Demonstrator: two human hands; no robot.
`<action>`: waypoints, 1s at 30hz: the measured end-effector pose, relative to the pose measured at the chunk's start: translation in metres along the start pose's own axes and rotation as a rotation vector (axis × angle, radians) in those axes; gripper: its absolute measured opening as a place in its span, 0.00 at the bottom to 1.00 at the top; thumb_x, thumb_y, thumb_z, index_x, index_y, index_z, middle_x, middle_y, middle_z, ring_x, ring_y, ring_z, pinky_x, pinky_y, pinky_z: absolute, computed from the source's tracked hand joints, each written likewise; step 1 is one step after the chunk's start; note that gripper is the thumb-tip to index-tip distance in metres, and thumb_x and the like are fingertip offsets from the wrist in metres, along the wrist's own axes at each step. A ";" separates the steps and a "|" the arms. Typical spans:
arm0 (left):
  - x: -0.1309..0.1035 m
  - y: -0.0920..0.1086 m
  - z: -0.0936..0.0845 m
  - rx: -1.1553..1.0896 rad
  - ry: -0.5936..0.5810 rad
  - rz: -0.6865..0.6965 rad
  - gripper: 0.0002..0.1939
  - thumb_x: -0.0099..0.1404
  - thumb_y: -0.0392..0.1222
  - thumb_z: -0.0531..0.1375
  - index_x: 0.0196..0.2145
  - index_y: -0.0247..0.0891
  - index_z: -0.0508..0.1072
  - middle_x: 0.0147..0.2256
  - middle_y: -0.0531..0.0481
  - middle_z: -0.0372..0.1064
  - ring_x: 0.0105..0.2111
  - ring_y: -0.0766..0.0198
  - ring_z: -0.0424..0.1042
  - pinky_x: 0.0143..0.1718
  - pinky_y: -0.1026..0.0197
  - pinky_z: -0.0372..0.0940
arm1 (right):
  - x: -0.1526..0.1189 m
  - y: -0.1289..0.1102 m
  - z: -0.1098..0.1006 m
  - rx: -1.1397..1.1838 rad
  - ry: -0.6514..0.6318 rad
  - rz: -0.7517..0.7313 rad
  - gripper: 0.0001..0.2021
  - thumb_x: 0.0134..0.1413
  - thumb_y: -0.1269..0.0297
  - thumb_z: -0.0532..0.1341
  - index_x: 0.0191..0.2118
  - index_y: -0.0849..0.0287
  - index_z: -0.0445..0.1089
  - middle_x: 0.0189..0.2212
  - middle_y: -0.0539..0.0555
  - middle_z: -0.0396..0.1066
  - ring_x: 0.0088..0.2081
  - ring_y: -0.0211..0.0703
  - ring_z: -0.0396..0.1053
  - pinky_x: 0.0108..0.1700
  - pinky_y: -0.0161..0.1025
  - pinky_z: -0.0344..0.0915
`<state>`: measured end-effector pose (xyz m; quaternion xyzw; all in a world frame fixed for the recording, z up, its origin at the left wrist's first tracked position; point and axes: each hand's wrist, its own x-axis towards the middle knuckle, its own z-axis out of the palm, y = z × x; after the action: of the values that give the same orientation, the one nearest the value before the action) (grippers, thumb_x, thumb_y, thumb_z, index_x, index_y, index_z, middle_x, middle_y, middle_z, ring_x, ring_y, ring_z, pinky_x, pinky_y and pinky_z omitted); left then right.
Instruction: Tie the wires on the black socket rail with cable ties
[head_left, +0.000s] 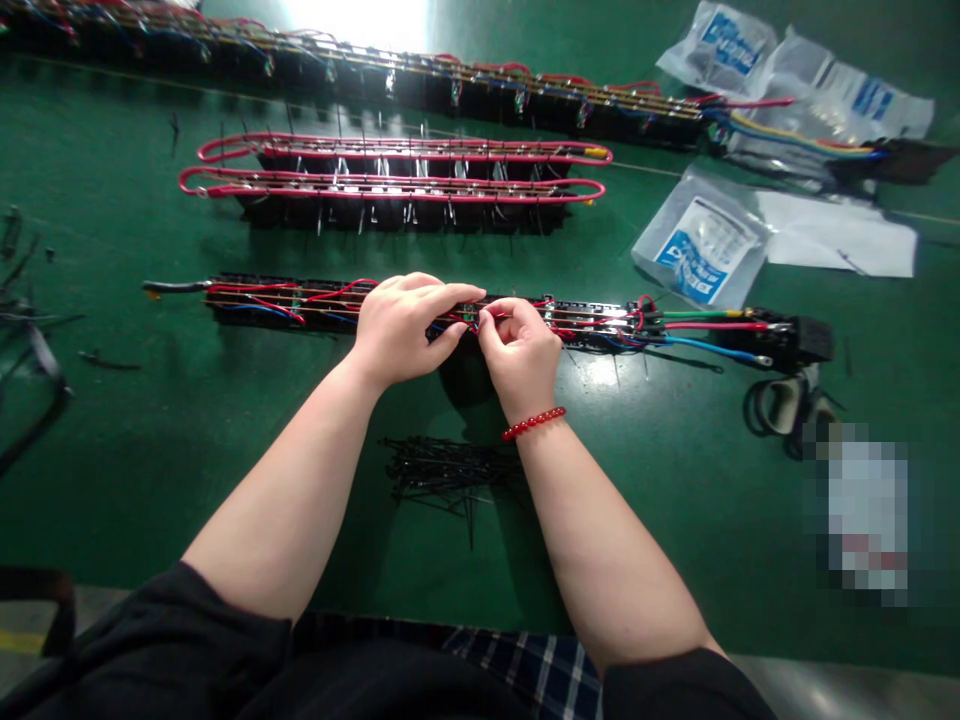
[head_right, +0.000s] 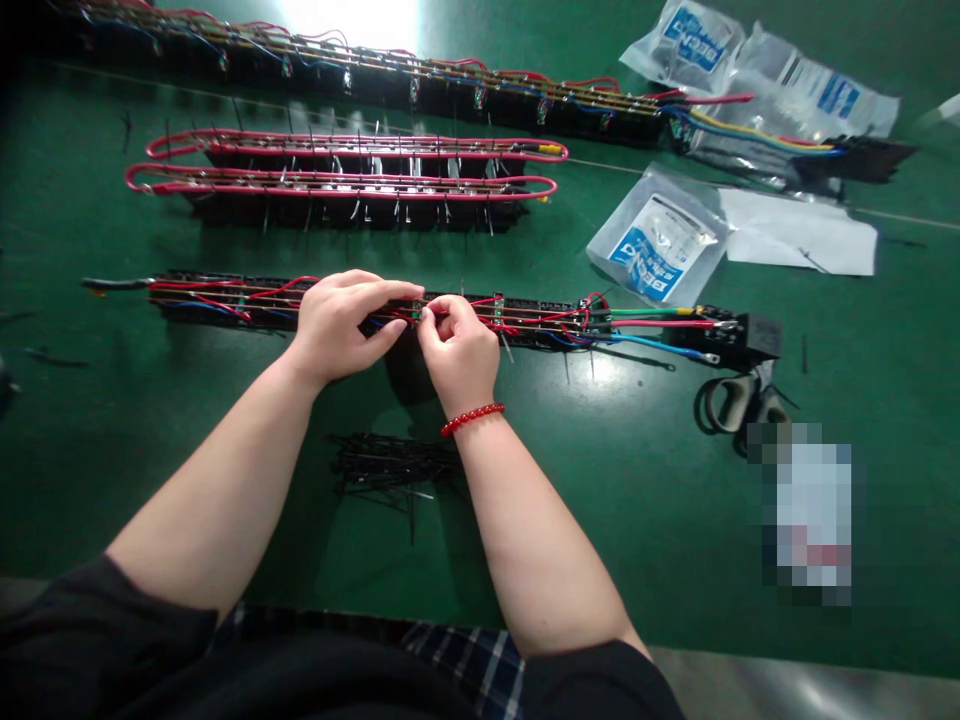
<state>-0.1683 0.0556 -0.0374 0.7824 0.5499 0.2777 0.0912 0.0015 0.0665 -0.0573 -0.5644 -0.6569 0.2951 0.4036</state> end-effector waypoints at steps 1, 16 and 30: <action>0.000 0.000 0.000 -0.003 -0.001 -0.001 0.21 0.64 0.44 0.57 0.54 0.46 0.75 0.49 0.51 0.78 0.48 0.53 0.74 0.51 0.49 0.66 | 0.000 0.000 0.000 0.003 0.002 0.001 0.06 0.60 0.60 0.61 0.35 0.54 0.73 0.17 0.43 0.62 0.21 0.34 0.60 0.29 0.34 0.58; 0.001 0.000 0.004 0.059 -0.008 -0.022 0.20 0.65 0.43 0.57 0.54 0.45 0.75 0.50 0.48 0.77 0.51 0.50 0.71 0.53 0.47 0.63 | 0.002 0.002 0.001 0.132 -0.012 0.038 0.08 0.61 0.58 0.61 0.35 0.55 0.73 0.17 0.43 0.62 0.20 0.34 0.60 0.28 0.35 0.59; 0.000 -0.003 0.003 0.016 -0.008 0.038 0.19 0.65 0.43 0.58 0.52 0.47 0.78 0.48 0.49 0.78 0.50 0.51 0.72 0.52 0.46 0.64 | 0.000 0.004 0.002 0.090 0.004 0.017 0.09 0.61 0.55 0.61 0.36 0.53 0.74 0.18 0.44 0.64 0.21 0.35 0.62 0.27 0.34 0.60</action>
<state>-0.1685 0.0574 -0.0411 0.7945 0.5368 0.2720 0.0819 0.0019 0.0675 -0.0616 -0.5518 -0.6374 0.3263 0.4275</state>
